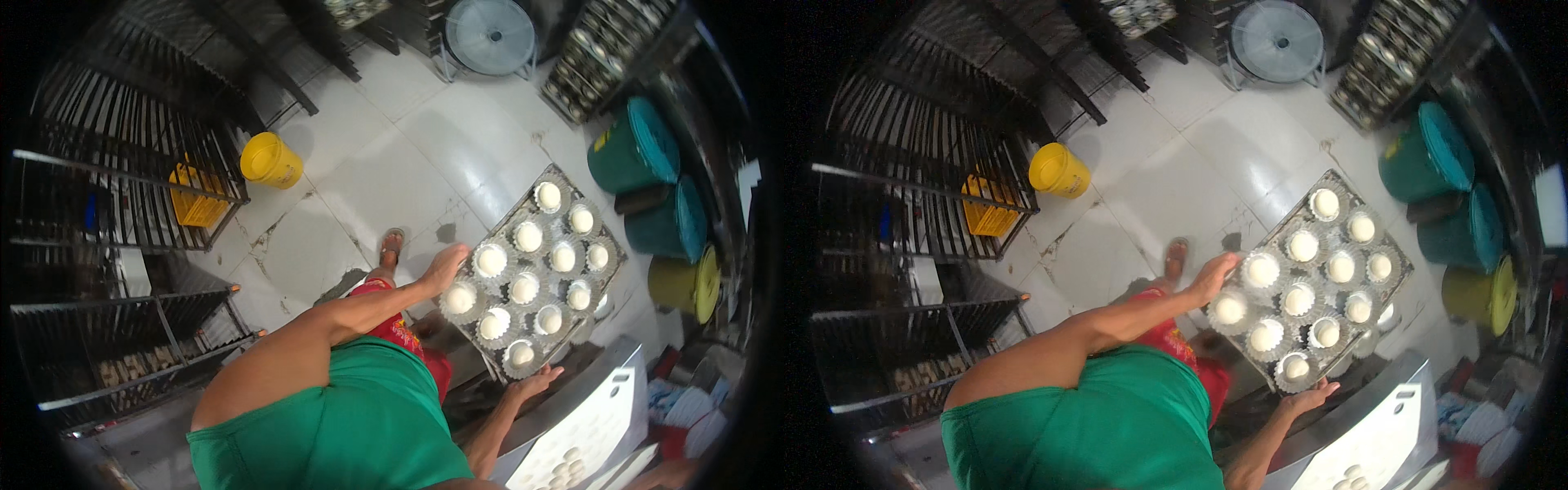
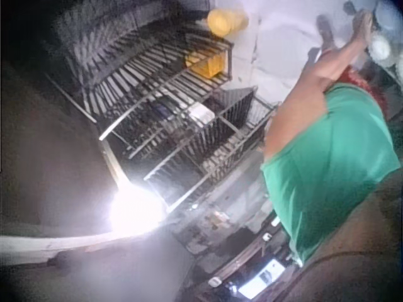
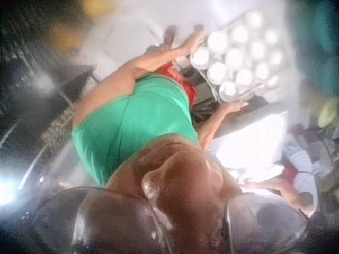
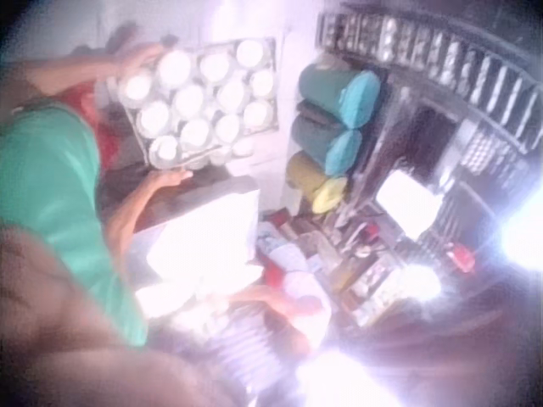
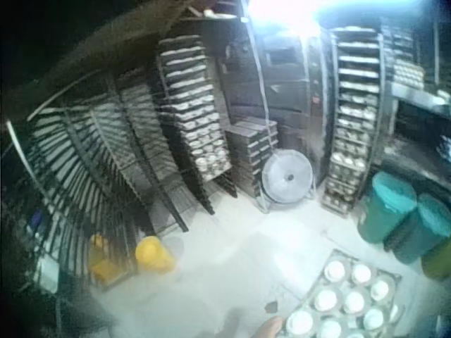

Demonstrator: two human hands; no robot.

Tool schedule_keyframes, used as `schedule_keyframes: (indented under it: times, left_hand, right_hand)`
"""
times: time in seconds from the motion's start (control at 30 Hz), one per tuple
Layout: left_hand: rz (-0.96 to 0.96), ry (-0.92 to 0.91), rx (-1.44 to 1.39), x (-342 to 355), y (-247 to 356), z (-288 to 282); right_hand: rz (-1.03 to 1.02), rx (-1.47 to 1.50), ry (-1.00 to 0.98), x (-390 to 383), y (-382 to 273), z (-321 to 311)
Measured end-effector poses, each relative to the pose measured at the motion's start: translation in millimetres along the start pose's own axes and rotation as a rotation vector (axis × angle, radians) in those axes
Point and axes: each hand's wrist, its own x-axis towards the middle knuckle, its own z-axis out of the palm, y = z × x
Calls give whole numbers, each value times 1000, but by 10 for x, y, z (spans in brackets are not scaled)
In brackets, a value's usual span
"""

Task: The person places dough balls into liners on a tray, moves the tray to a rack, and operates a mechanical dough divider to portion dough.

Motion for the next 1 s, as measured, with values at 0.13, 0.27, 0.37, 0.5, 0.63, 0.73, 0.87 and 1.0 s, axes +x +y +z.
schedule_keyframes:
  times: [0.13, 0.27, 0.37, 0.5, 0.63, 0.73, 0.87, 1.0]
  left_hand:
    - [-46, 120, -43, 141, 14, -610]
    - [-178, 249, -62, 359, 305, -1307]
    - [-171, 338, -21, 641, 246, -1977]
    - [-227, 461, -171, 1106, 103, -2717]
    - [-175, 638, -172, 1437, -69, -3296]
    - [-224, 793, -372, 1833, -410, -3440]
    - [-260, 986, -379, 2844, -977, -3882]
    - [-293, 1092, -307, 3490, -1699, -4244]
  right_hand:
    - [-42, -52, -68, -133, -86, 745]
    - [0, -52, -148, -250, -59, 1572]
    - [-28, 8, -350, -68, 166, 2225]
    - [-33, -102, -448, 101, 252, 3393]
    - [5, -161, -553, -178, 53, 4570]
    - [10, -230, -660, -168, -79, 5440]
    - [-58, -364, -766, 508, 325, 6987]
    - [-90, -459, -767, 724, 661, 8290]
